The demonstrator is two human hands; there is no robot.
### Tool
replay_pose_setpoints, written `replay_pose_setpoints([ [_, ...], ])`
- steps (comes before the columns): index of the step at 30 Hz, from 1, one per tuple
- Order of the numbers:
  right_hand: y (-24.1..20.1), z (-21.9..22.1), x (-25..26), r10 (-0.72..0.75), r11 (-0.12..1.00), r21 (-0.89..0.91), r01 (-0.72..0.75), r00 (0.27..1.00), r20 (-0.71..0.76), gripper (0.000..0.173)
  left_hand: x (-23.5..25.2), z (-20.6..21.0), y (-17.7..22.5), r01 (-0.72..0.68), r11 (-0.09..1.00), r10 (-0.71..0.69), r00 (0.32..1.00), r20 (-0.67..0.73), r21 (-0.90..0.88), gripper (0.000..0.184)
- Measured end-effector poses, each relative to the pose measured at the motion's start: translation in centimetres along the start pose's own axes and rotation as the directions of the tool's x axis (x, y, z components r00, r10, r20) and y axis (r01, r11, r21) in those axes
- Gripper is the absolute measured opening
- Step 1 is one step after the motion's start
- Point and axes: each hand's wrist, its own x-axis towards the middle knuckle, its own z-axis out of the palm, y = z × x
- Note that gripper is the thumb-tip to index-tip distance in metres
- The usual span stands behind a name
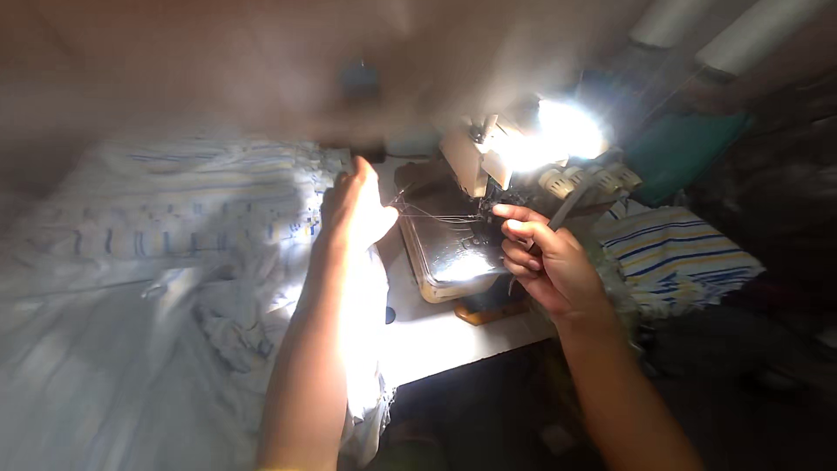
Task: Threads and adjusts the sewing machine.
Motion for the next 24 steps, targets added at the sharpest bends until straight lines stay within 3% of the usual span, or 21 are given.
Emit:
replay_pose_setpoints([
  [1,0.0,-0.1,-0.2,-0.009,1.000,-0.021,0.009,1.000,0.015,0.029,0.7,-4.3,1.5,0.146,0.988,-0.151,0.923,0.353,0.042,0.067],
  [2,-0.1,-0.2,-0.4,-0.024,0.999,-0.038,0.024,1.000,0.020,0.029,1.5,-5.9,1.8,0.226,0.970,-0.242,0.833,0.497,0.093,0.069],
  [3,-0.1,-0.4,-0.7,-0.048,0.997,-0.054,0.049,0.999,0.020,0.029,1.4,-4.6,0.6,0.231,0.969,-0.246,0.864,0.439,0.089,0.074],
  [4,-0.1,-0.8,-1.1,-0.079,0.994,-0.074,0.081,0.997,0.023,0.029,1.1,-1.1,-1.8,0.172,0.981,-0.190,0.948,0.254,0.091,0.083],
  [7,-0.4,-2.4,-3.1,-0.177,0.960,-0.218,0.174,0.984,0.006,0.031,2.2,2.2,-4.1,0.172,0.969,-0.222,0.924,0.311,0.179,0.098],
  [9,-0.9,-4.2,-4.8,-0.205,0.926,-0.329,0.184,0.978,-0.031,0.033,2.1,0.7,-3.2,0.163,0.972,-0.217,0.897,0.384,0.168,0.083],
  [11,-1.7,-6.6,-6.6,-0.220,0.892,-0.415,0.179,0.974,-0.053,0.034,1.7,-3.5,-0.9,0.160,0.985,-0.172,0.836,0.520,0.069,0.059],
  [12,-2.3,-8.0,-7.5,-0.220,0.882,-0.439,0.169,0.973,-0.067,0.036,1.2,-4.0,-0.8,0.092,0.996,-0.089,0.876,0.473,0.017,0.050],
  [13,-2.9,-9.4,-8.3,-0.220,0.879,-0.452,0.156,0.971,-0.094,0.040,0.7,-2.7,-2.0,-0.036,0.999,0.043,0.949,0.312,-0.027,0.044],
  [14,-3.5,-10.8,-9.1,-0.233,0.866,-0.478,0.149,0.965,-0.121,0.042,0.8,-2.1,-2.6,-0.128,0.988,0.144,0.967,0.212,-0.088,0.043],
  [15,-4.2,-12.2,-9.9,-0.261,0.835,-0.530,0.149,0.955,-0.143,0.042,1.0,-2.7,-2.2,-0.161,0.974,0.193,0.957,0.218,-0.157,0.042],
  [17,-5.1,-14.8,-11.2,-0.346,0.681,-0.720,0.133,0.925,-0.157,0.038,1.3,-5.1,0.2,-0.117,0.950,0.211,0.925,0.317,-0.290,0.041],
  [20,-6.2,-17.9,-12.2,-0.384,0.284,-0.959,-0.019,0.914,-0.131,0.034,0.7,-4.9,2.9,-0.118,0.916,0.286,0.862,0.419,-0.383,0.036],
  [22,-6.5,-19.0,-11.7,-0.328,0.167,-0.982,-0.089,0.934,-0.141,0.028,-0.1,-3.2,2.7,-0.247,0.876,0.423,0.805,0.416,-0.413,0.033],
  [24,-6.6,-19.2,-10.7,-0.243,0.107,-0.978,-0.179,0.949,-0.201,0.026,-0.3,0.3,0.2,-0.427,0.824,0.541,0.789,0.292,-0.373,0.034],
])
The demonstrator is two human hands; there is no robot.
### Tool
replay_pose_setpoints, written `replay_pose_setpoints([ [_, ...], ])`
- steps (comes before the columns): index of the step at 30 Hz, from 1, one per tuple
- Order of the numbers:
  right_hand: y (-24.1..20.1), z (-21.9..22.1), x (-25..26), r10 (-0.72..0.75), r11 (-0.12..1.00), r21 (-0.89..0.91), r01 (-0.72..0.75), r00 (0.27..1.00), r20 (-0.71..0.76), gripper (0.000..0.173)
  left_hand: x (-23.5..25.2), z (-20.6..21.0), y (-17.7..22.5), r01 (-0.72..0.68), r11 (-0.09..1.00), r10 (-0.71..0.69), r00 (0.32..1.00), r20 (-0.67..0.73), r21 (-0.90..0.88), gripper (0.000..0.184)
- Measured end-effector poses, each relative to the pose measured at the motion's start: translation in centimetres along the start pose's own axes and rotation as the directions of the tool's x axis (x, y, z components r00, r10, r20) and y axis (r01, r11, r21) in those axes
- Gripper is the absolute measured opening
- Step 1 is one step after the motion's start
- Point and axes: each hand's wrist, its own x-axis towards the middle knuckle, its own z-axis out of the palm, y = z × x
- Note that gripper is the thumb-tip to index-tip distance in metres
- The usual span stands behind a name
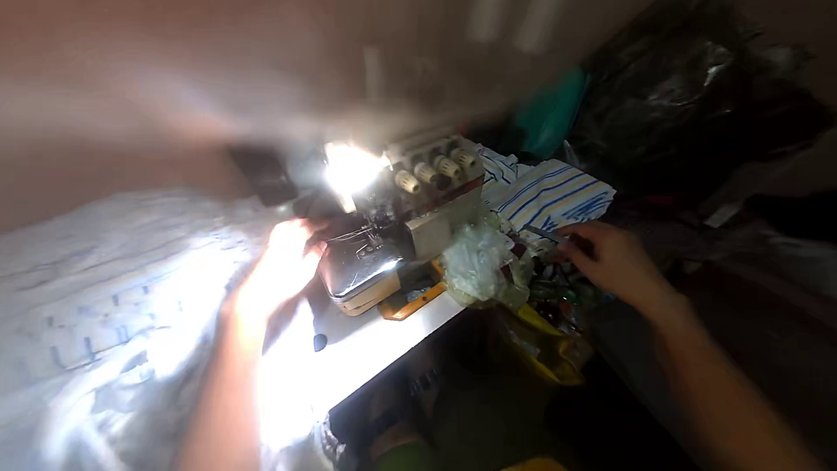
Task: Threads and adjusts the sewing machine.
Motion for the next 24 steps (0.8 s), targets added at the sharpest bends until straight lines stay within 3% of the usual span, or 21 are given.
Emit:
replay_pose_setpoints([
  [3,-1.1,0.6,2.0,0.023,0.999,-0.049,-0.015,0.986,0.164,0.023,-0.3,0.1,-0.4,0.022,0.996,-0.020,0.999,-0.026,0.082,0.023],
  [8,-2.8,3.7,6.2,-0.232,0.969,-0.007,0.248,0.916,0.326,0.021,0.0,1.1,0.1,0.099,0.950,-0.079,0.994,-0.078,0.295,0.013],
  [12,-3.2,6.5,8.2,-0.278,0.953,-0.006,0.304,0.877,0.393,0.024,-1.1,0.8,0.9,0.079,0.962,-0.061,0.995,-0.076,0.263,0.014],
  [14,-2.8,6.7,7.6,-0.298,0.952,0.042,0.303,0.885,0.358,0.026,-2.1,-2.2,5.8,0.229,0.964,-0.230,0.973,-0.015,0.132,0.011],
  [17,-1.6,5.9,6.3,-0.319,0.947,0.116,0.299,0.915,0.248,0.026,-4.2,-6.0,11.9,0.518,0.855,-0.515,0.847,0.135,0.011,0.013],
  [21,-1.2,4.3,4.6,-0.327,0.940,0.093,0.328,0.945,-0.019,0.027,-7.0,-5.6,10.6,0.502,0.865,-0.496,0.855,0.153,0.000,0.018],
  [23,-2.5,3.2,3.6,-0.359,0.926,0.072,0.372,0.922,-0.149,0.029,-8.8,-5.7,10.1,0.626,0.779,-0.623,0.772,0.125,0.013,0.023],
  [24,-3.4,2.8,3.0,-0.387,0.911,0.070,0.406,0.902,-0.194,0.031,-10.5,-5.8,9.6,0.728,0.685,-0.721,0.684,0.106,-0.035,0.033],
])
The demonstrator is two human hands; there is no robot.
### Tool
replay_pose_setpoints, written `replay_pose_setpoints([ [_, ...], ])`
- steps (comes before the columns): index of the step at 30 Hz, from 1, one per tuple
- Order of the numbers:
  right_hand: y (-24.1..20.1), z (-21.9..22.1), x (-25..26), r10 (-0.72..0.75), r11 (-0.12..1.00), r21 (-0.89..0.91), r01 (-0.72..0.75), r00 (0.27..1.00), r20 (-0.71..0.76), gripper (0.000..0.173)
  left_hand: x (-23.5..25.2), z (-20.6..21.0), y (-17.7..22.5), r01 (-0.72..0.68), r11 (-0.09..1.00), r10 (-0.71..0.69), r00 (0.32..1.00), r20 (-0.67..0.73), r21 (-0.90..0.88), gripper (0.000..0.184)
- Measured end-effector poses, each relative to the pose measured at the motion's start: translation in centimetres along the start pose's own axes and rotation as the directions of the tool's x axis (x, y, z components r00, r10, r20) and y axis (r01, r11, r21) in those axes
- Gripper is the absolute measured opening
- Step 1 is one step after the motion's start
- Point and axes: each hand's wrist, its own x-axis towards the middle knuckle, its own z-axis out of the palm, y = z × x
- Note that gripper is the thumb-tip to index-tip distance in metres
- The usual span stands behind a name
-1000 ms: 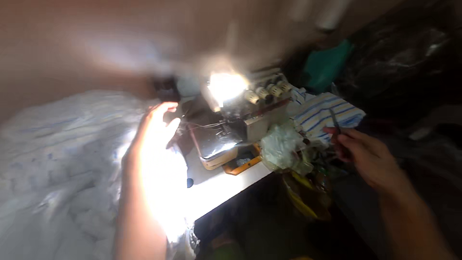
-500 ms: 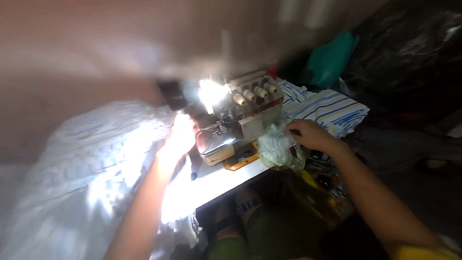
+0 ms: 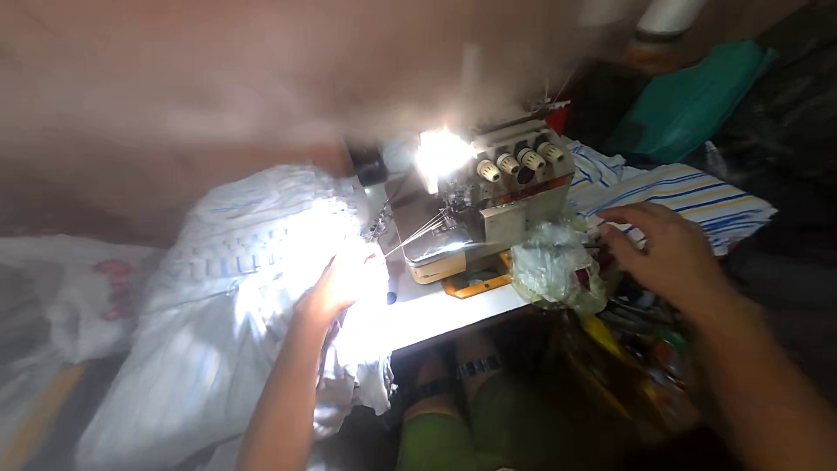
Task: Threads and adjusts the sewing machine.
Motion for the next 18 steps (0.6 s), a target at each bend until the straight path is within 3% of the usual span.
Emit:
replay_pose_setpoints([
  [2,-2.3,-0.2,0.0,-0.106,0.994,0.004,0.106,0.991,-0.078,0.036,0.0,0.2,-2.2,0.037,0.999,-0.037,0.999,-0.037,-0.006,0.041],
  [3,-3.5,-0.1,0.1,-0.153,0.988,0.014,0.155,0.983,-0.100,0.038,0.2,0.2,-2.4,-0.055,0.998,0.057,0.997,-0.046,0.038,0.037],
  [6,-6.8,0.6,0.3,-0.256,0.963,0.061,0.263,0.962,-0.098,0.040,-0.6,-2.0,0.8,-0.115,0.991,0.102,0.980,0.170,0.071,0.028],
  [9,-8.8,1.5,0.7,-0.343,0.931,0.117,0.345,0.939,-0.041,0.039,-1.6,-2.8,-1.6,-0.157,0.987,0.164,0.937,0.310,-0.047,0.021],
  [12,-10.1,2.1,1.0,-0.409,0.901,0.176,0.395,0.911,0.047,0.037,-2.3,-4.1,-4.6,-0.280,0.951,0.310,0.838,0.448,-0.133,0.027],
  [14,-10.6,2.6,1.3,-0.433,0.891,0.195,0.411,0.898,0.083,0.037,-3.2,-4.9,-5.6,-0.401,0.905,0.424,0.838,0.343,-0.139,0.032],
  [18,-11.8,3.6,2.1,-0.451,0.881,0.216,0.420,0.884,0.120,0.031,-4.3,-5.8,-6.7,-0.516,0.845,0.513,0.856,-0.062,-0.140,0.039],
])
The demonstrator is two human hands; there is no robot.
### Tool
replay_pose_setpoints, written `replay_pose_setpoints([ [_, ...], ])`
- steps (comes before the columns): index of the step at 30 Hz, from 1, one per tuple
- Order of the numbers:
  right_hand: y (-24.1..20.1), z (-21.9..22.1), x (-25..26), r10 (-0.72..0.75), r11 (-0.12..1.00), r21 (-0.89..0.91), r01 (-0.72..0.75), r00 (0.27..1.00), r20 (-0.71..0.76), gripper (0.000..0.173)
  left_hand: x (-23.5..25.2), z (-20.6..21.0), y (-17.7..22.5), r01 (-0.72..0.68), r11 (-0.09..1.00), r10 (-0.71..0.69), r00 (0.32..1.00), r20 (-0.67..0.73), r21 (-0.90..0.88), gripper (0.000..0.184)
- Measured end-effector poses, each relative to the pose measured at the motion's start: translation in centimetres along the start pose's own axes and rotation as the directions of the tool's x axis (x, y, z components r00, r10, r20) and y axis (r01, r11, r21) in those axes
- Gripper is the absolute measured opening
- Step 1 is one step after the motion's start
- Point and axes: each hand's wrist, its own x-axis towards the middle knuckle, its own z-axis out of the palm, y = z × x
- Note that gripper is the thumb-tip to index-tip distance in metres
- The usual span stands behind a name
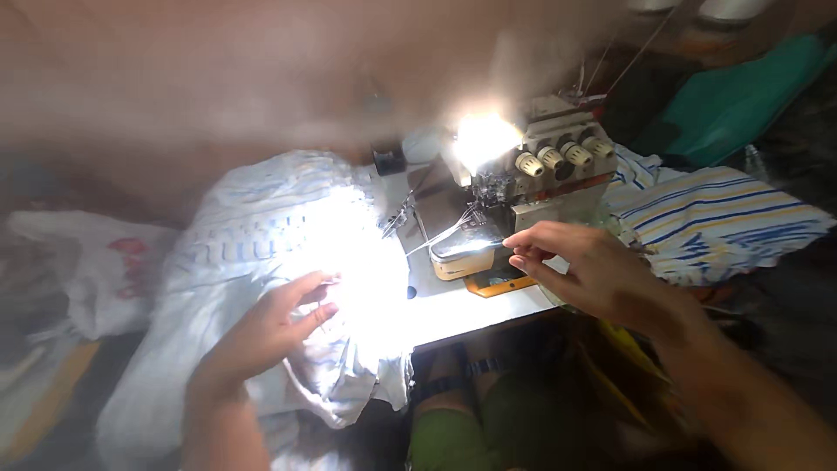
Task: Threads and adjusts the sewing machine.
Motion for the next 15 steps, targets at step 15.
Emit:
replay_pose_setpoints([
  [15,2.7,-5.8,-6.1,0.371,0.922,-0.068,-0.381,0.919,-0.131,0.027,16.1,9.4,-4.3,0.458,0.870,-0.478,0.873,-0.093,-0.182,0.038],
])
